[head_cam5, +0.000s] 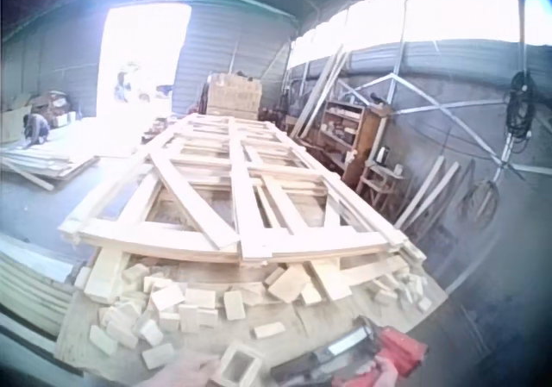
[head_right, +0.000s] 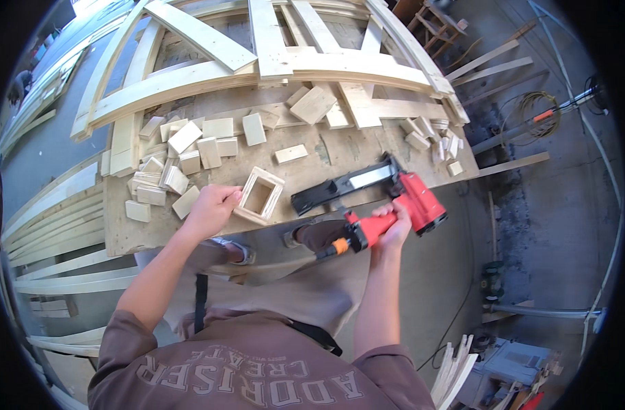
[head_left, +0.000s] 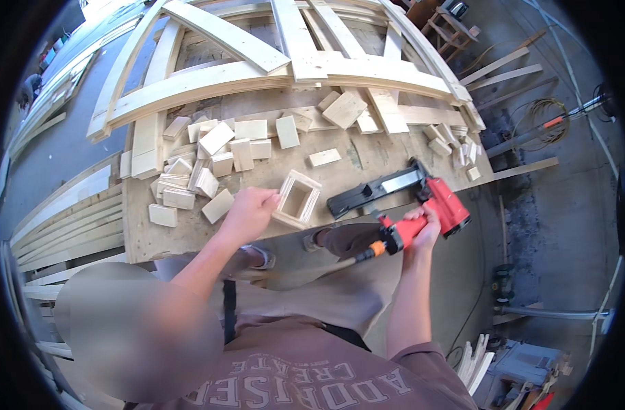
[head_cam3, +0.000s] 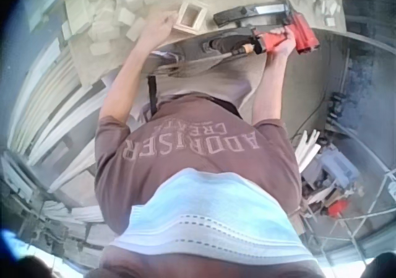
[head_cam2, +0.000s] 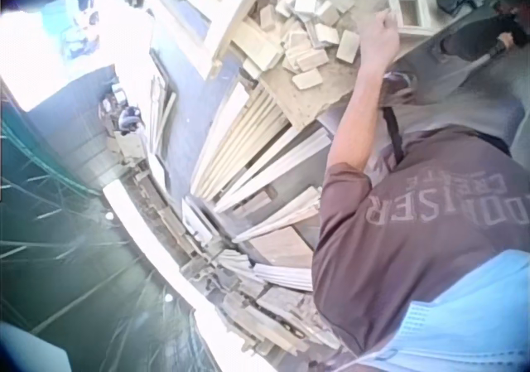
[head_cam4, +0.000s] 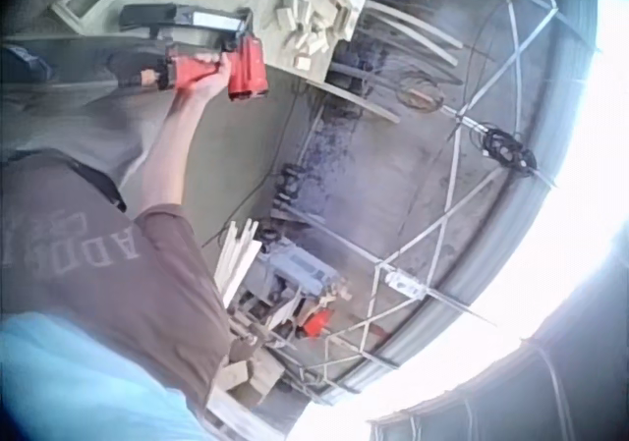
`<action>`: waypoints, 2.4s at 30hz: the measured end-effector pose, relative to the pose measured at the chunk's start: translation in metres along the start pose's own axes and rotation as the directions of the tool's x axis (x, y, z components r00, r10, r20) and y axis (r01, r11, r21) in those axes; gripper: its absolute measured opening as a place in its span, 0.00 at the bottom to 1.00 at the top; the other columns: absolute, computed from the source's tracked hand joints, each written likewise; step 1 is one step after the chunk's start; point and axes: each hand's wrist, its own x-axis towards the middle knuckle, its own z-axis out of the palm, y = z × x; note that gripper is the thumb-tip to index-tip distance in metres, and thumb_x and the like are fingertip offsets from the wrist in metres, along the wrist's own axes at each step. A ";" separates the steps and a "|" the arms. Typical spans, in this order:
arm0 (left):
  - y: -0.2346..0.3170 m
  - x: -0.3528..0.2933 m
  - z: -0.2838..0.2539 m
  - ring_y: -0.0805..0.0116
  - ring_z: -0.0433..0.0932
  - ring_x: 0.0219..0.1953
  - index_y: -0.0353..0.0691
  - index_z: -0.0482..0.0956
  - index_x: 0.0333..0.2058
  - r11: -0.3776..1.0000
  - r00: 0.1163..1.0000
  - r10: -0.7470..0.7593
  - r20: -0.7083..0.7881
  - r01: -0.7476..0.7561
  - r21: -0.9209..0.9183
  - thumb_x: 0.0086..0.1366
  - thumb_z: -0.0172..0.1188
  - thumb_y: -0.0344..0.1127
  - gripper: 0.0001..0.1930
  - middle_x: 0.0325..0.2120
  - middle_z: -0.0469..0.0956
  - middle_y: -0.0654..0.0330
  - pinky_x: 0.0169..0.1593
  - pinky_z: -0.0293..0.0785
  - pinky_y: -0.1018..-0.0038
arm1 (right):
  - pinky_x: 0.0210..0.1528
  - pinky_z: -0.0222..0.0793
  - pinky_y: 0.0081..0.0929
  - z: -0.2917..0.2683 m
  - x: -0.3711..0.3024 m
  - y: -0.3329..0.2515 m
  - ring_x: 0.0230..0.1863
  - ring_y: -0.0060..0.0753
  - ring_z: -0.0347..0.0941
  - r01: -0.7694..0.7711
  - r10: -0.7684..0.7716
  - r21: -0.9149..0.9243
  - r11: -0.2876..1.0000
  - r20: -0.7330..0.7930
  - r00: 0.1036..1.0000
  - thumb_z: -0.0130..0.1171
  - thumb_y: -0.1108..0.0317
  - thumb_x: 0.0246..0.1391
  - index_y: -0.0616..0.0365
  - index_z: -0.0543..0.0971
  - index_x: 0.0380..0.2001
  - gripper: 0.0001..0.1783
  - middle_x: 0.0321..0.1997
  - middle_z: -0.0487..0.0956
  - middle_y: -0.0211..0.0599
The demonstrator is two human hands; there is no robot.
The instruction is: The person assembles small rectangular wooden frames by hand, aligning four pieces into a square and securing them with a red pneumatic nail gun. The person repeatedly picks up pieces, forms frames, and nails them together on a workbench cluttered with wood scraps.
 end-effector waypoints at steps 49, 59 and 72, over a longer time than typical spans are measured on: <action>-0.001 -0.048 0.017 0.45 0.78 0.63 0.30 0.74 0.69 0.958 0.968 0.152 -0.199 -0.095 0.270 0.54 0.82 0.35 0.44 0.59 0.80 0.44 0.68 0.76 0.55 | 0.68 0.65 0.56 0.182 0.001 0.096 0.59 0.56 0.77 0.780 0.279 -0.359 -0.513 0.789 0.548 0.66 0.66 0.64 0.63 0.83 0.45 0.12 0.49 0.84 0.52; 0.004 -0.046 0.020 0.47 0.79 0.59 0.35 0.77 0.64 0.978 0.980 0.068 -0.189 -0.027 0.208 0.48 0.89 0.43 0.46 0.53 0.81 0.50 0.62 0.79 0.56 | 0.55 0.77 0.50 0.190 -0.092 0.101 0.49 0.59 0.80 0.867 0.277 -0.462 -0.187 0.822 0.498 0.72 0.61 0.60 0.64 0.80 0.42 0.18 0.44 0.81 0.53; 0.013 -0.037 0.015 0.47 0.78 0.61 0.36 0.70 0.74 0.958 0.968 0.200 -0.153 -0.161 0.236 0.60 0.80 0.38 0.45 0.62 0.77 0.46 0.64 0.78 0.57 | 0.62 0.76 0.47 0.169 -0.097 0.103 0.58 0.58 0.78 0.801 0.293 -0.582 -0.141 0.748 0.596 0.73 0.63 0.63 0.65 0.80 0.55 0.24 0.53 0.80 0.53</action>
